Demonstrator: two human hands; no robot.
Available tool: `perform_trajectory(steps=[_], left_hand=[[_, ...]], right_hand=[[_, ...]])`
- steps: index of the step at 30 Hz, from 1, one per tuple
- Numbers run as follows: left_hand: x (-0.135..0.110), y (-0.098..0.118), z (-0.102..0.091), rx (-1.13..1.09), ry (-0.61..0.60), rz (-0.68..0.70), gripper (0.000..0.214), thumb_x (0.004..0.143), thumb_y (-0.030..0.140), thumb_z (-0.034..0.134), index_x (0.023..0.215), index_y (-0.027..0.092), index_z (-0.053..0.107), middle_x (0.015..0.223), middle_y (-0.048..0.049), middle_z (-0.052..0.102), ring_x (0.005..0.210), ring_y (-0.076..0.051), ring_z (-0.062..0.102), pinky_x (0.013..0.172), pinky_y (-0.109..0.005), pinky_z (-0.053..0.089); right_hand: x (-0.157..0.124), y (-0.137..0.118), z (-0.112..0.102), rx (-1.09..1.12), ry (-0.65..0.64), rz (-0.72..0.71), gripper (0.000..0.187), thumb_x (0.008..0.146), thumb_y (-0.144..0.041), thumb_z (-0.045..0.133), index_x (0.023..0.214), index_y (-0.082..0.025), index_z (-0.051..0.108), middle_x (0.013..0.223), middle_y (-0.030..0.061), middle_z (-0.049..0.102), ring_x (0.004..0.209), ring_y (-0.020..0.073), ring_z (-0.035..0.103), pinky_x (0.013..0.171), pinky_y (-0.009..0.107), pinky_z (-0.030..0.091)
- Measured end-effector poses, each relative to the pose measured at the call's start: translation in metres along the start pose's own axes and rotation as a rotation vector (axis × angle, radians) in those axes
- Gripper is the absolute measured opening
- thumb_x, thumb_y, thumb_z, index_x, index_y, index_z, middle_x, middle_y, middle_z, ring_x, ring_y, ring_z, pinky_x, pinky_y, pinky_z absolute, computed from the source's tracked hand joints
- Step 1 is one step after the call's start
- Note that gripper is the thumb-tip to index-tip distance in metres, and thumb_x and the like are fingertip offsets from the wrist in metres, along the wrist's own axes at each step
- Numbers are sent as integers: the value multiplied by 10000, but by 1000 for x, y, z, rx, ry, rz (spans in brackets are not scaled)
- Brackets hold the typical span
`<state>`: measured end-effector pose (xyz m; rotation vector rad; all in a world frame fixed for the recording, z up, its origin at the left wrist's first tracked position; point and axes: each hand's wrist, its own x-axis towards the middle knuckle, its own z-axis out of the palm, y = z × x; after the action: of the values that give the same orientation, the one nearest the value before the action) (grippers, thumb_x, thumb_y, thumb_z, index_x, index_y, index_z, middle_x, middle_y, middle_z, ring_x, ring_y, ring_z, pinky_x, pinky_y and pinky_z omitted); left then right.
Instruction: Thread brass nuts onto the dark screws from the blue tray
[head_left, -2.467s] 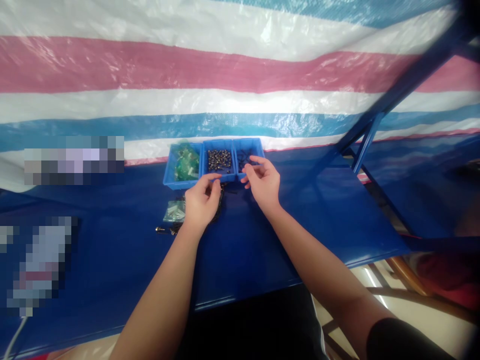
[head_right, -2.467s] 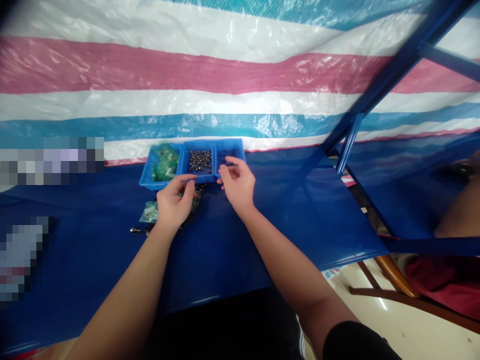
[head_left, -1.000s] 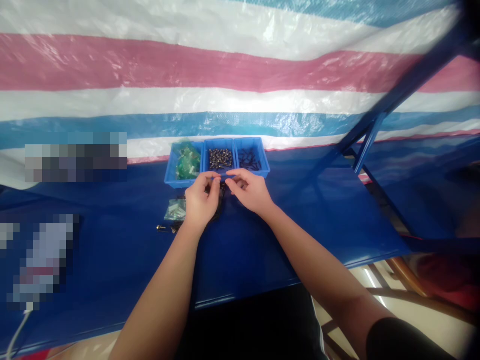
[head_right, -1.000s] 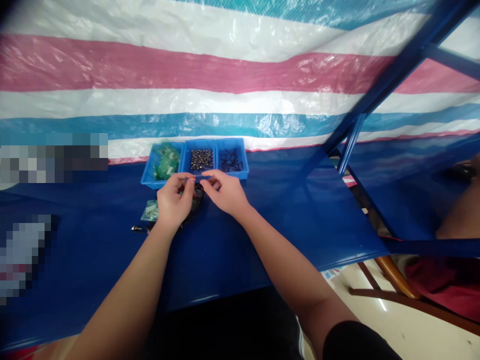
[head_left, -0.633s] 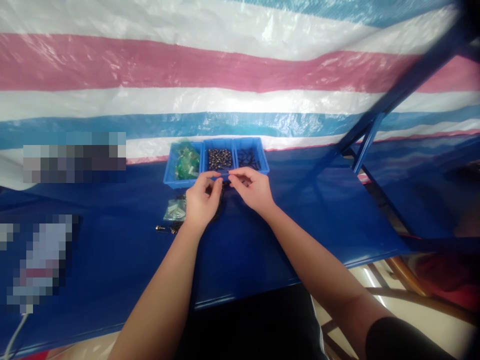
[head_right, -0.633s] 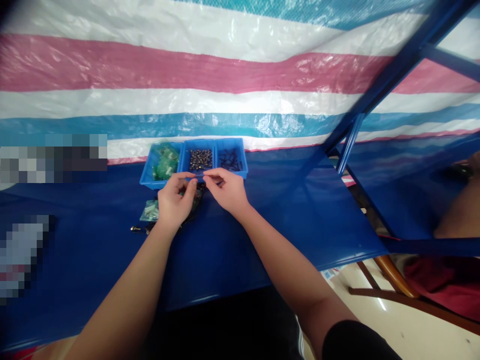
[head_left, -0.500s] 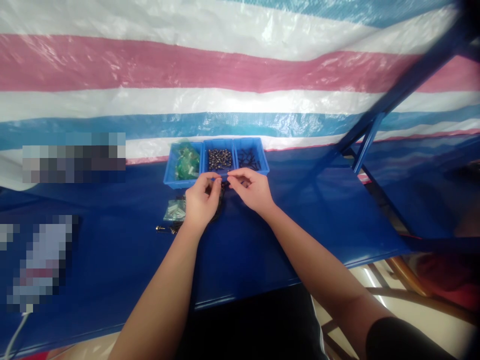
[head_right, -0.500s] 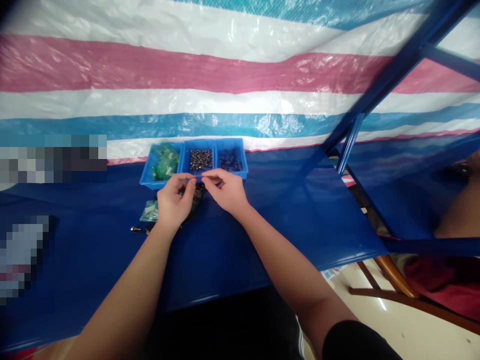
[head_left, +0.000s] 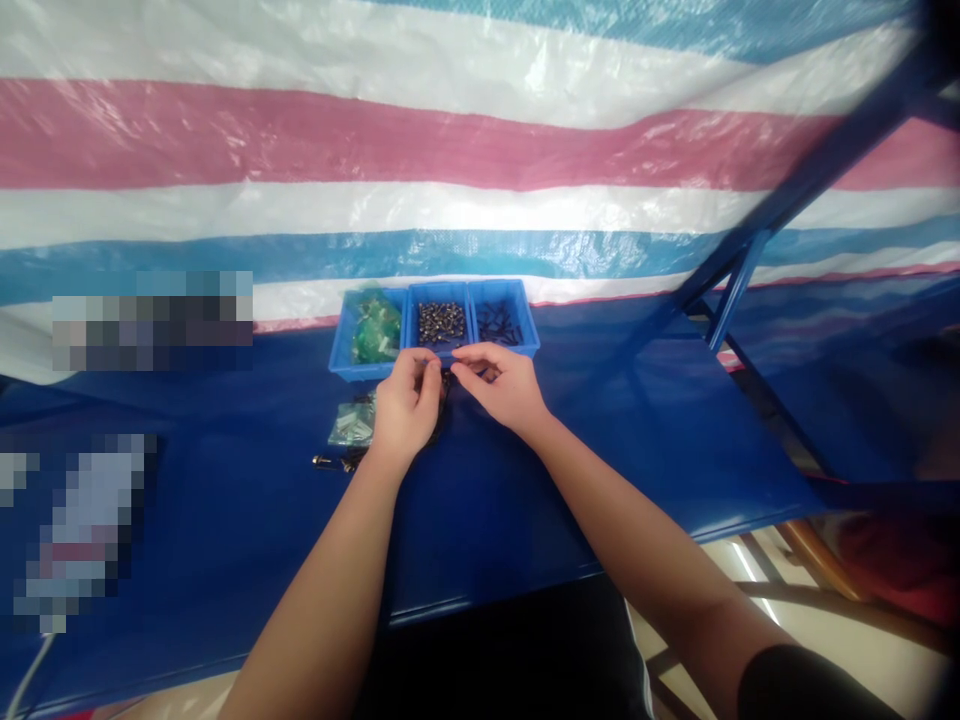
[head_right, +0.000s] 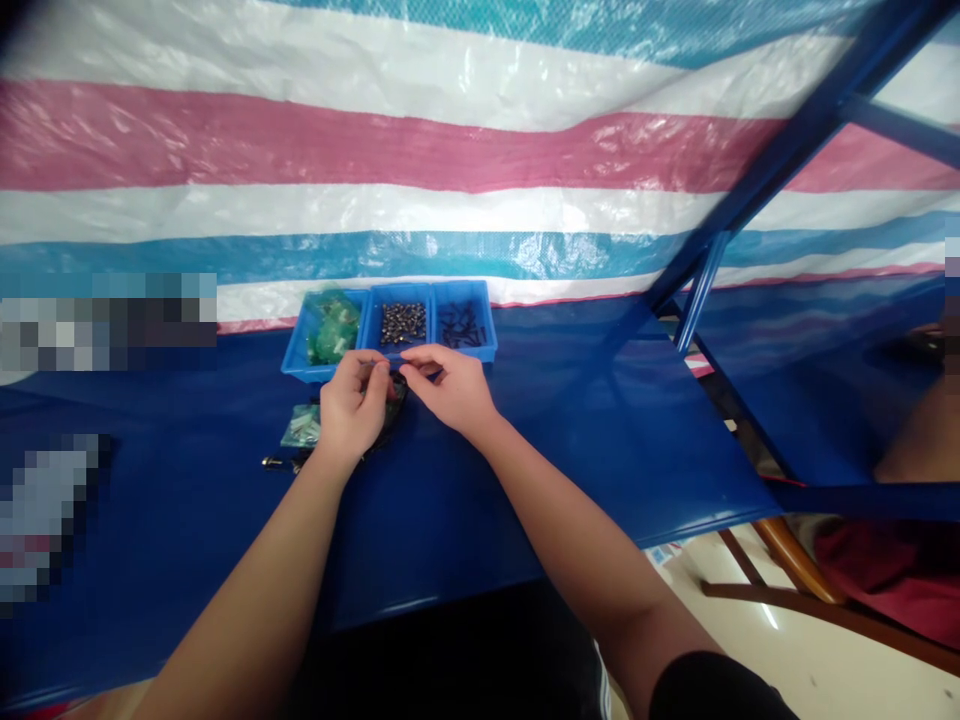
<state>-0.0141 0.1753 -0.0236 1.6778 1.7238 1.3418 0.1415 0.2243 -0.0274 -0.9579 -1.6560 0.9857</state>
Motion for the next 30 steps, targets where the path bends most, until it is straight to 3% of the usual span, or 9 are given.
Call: perform_trajectory(steps=[30], left_hand=[[0, -4, 1, 59, 24, 46, 214, 932, 365, 610, 1067, 208, 668, 646, 54, 584, 555, -84, 516, 640, -208, 452]], right_hand=[[0, -3, -3, -15, 24, 28, 179, 853, -346, 691, 969, -228, 758, 971, 42, 785, 802, 165, 738, 685, 287, 592]])
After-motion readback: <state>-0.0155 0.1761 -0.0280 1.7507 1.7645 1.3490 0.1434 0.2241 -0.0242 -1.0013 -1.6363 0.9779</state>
